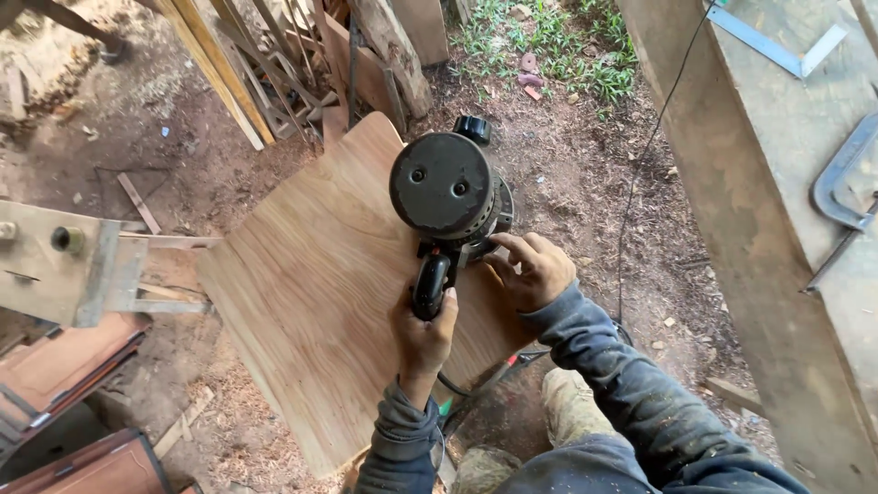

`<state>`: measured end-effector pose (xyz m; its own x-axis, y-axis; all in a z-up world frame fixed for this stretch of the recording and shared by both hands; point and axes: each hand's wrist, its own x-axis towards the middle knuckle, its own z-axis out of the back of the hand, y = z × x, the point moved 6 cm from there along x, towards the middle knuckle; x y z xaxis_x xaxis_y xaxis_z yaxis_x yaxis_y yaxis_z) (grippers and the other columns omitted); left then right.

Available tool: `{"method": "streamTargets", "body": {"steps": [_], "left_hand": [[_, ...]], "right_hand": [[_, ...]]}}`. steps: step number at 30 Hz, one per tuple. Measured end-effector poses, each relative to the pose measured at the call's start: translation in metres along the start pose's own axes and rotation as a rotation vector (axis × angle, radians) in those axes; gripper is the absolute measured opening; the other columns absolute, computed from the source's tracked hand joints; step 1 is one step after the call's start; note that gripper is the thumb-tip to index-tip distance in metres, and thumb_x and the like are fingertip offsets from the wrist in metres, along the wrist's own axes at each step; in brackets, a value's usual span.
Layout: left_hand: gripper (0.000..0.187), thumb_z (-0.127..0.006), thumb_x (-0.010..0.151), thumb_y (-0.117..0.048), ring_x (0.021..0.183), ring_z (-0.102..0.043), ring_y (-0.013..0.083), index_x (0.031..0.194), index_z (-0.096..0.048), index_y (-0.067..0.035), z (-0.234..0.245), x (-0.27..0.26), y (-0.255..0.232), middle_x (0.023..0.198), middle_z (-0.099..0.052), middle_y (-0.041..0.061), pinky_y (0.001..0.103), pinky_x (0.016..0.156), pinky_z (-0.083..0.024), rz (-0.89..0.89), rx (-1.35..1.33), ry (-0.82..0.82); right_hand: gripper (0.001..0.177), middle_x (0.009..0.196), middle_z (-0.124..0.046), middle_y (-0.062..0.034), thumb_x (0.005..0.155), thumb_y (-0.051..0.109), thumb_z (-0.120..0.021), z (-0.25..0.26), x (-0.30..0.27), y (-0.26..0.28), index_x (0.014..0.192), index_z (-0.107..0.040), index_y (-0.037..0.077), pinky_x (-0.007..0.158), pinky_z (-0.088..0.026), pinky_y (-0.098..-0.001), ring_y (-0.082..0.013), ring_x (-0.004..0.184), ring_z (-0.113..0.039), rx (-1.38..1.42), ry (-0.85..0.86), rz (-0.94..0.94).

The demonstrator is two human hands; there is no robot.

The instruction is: Use a electric wood router to shape and smooth the edges of a wooden board on a workbench.

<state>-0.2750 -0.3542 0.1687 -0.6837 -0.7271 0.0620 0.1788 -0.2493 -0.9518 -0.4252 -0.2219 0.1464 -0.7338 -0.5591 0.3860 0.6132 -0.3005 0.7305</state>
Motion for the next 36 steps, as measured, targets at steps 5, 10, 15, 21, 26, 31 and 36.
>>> {"method": "streamTargets", "body": {"steps": [5,10,15,21,26,31,36], "left_hand": [[0.019,-0.069,0.089,-0.011,0.074,-0.062,0.0101,0.104,-0.068,0.0,0.003,0.011,0.007,0.085,-0.069,0.003,0.027,0.068,-0.054,0.004,-0.007,-0.019],[0.018,-0.07,0.088,-0.01,0.076,-0.062,0.0102,0.103,-0.068,0.0,0.004,0.022,0.022,0.087,-0.069,0.003,0.027,0.07,-0.054,-0.008,-0.015,-0.05],[0.018,-0.071,0.087,-0.008,0.076,-0.061,0.0092,0.103,-0.068,0.0,0.006,0.033,0.028,0.088,-0.069,0.002,0.026,0.069,-0.054,-0.006,-0.042,-0.075],[0.015,-0.071,0.087,-0.007,0.062,-0.055,0.0066,0.101,-0.068,-0.002,0.007,0.043,0.039,0.078,-0.064,0.0,0.024,0.055,-0.047,0.055,-0.103,-0.084],[0.016,-0.07,0.086,-0.006,0.053,-0.052,0.0063,0.101,-0.067,-0.003,0.009,0.056,0.036,0.07,-0.061,0.0,0.024,0.048,-0.043,0.088,-0.135,-0.08],[0.016,-0.07,0.085,-0.008,0.051,-0.054,0.008,0.1,-0.068,-0.002,0.017,0.069,0.036,0.069,-0.062,0.0,0.024,0.047,-0.044,0.083,-0.081,-0.101],[0.016,-0.07,0.085,-0.009,0.052,-0.058,0.0093,0.1,-0.069,-0.002,0.024,0.082,0.028,0.072,-0.065,0.002,0.025,0.049,-0.048,0.027,-0.035,-0.111]], "right_hand": [[0.031,0.076,-0.059,-0.0037,0.083,0.021,-0.081,-0.019,0.001,-0.003,0.113,-0.074,0.02,0.057,-0.05,-0.0364,-0.022,0.064,-0.061,-0.012,-0.005,0.001],[0.028,0.082,-0.063,-0.0041,0.086,0.018,-0.076,-0.029,0.009,0.0,0.114,-0.073,0.02,0.059,-0.053,-0.0351,-0.0212,0.066,-0.064,0.094,-0.024,-0.083],[0.025,0.087,-0.066,-0.0046,0.087,0.017,-0.076,-0.041,0.017,-0.005,0.111,-0.072,0.018,0.06,-0.054,-0.0346,-0.0212,0.068,-0.066,0.125,-0.01,-0.114],[0.026,0.092,-0.07,-0.0043,0.086,0.019,-0.076,-0.054,0.025,-0.009,0.111,-0.071,0.018,0.06,-0.055,-0.0333,-0.0211,0.069,-0.068,0.15,-0.027,-0.115],[0.025,0.089,-0.071,-0.0055,0.086,0.021,-0.077,-0.069,0.034,-0.014,0.11,-0.072,0.02,0.061,-0.055,-0.0357,-0.0235,0.07,-0.068,0.166,-0.052,-0.148],[0.025,0.086,-0.071,-0.0054,0.086,0.021,-0.077,-0.086,0.041,-0.016,0.111,-0.073,0.02,0.063,-0.055,-0.0372,-0.0252,0.073,-0.069,0.217,-0.063,-0.163],[0.024,0.087,-0.072,-0.0031,0.086,0.024,-0.077,-0.088,0.051,-0.007,0.108,-0.071,0.022,0.063,-0.055,-0.0366,-0.0242,0.075,-0.07,0.213,-0.098,-0.251]]}}
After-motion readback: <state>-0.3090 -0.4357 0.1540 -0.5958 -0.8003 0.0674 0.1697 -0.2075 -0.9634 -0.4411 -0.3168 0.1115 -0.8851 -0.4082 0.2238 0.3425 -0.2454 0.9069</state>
